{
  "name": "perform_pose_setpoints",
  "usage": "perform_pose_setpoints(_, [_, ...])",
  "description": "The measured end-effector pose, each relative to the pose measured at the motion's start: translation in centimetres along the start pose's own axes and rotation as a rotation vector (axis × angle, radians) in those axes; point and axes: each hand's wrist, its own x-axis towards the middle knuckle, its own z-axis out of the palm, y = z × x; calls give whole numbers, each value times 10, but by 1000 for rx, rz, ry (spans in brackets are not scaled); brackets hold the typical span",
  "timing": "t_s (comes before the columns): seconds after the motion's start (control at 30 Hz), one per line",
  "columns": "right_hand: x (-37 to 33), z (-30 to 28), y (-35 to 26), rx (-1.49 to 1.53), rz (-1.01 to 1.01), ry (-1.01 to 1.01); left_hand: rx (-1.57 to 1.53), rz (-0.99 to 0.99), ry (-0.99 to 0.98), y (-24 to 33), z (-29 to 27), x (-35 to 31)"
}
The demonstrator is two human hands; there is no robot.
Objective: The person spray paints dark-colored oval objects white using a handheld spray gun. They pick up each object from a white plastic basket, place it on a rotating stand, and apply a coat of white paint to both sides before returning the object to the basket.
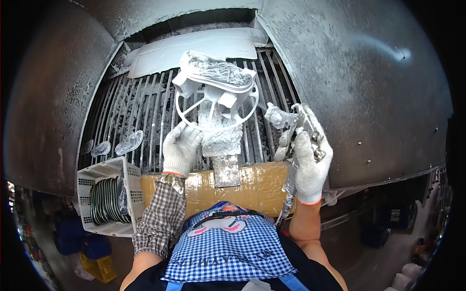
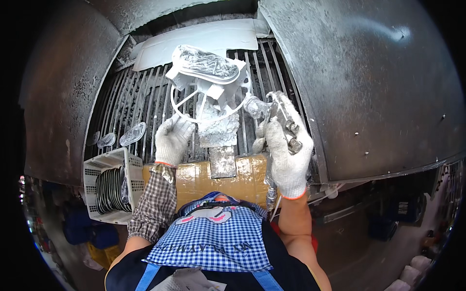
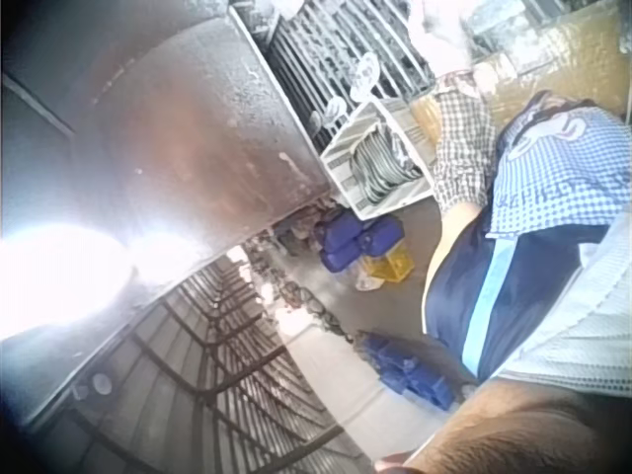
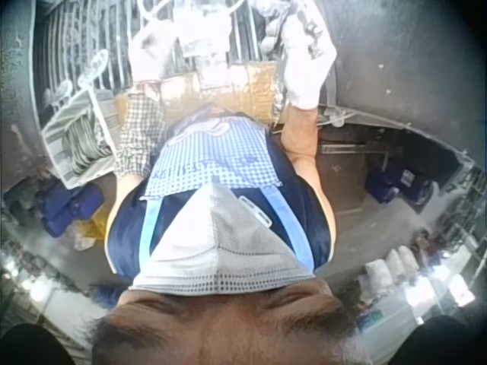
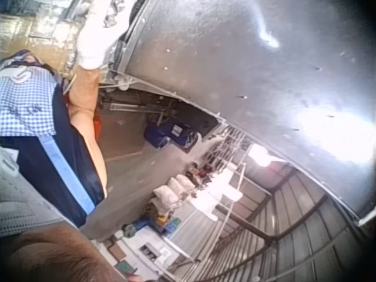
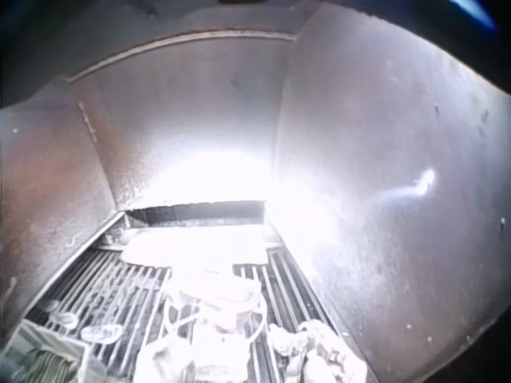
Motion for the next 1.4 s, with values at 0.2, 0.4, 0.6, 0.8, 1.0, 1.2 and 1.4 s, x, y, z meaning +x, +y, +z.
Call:
perform_pose_setpoints(0.2, [-4, -3, 2, 48, -21, -3, -20, 103, 66, 9, 5, 5])
perform_pose_setpoints(0.4, [-6, 1, 2, 46, 6, 14, 86, 52, -25, -13, 11, -5])
perform_pose_setpoints(0.6, [-6, 5, -2, 69, 39, -21, 6, -119, -107, -41, 5, -8])
perform_pose_setpoints(0.8, [-2, -4, 1, -10, 39, -123, 8, -100, -69, -34, 15, -12])
perform_pose_setpoints(1.0, [7, -4, 15, 75, 42, -165, 130, -21, -108, -16, 14, -13])
perform_pose_setpoints(1.2, [19, 14, 34, 126, 119, -231, 143, -4, -141, 4, 6, -4])
perform_pose_setpoints(1.4, [43, 19, 39, 56, 22, -148, 103, 56, -130, 21, 3, 10])
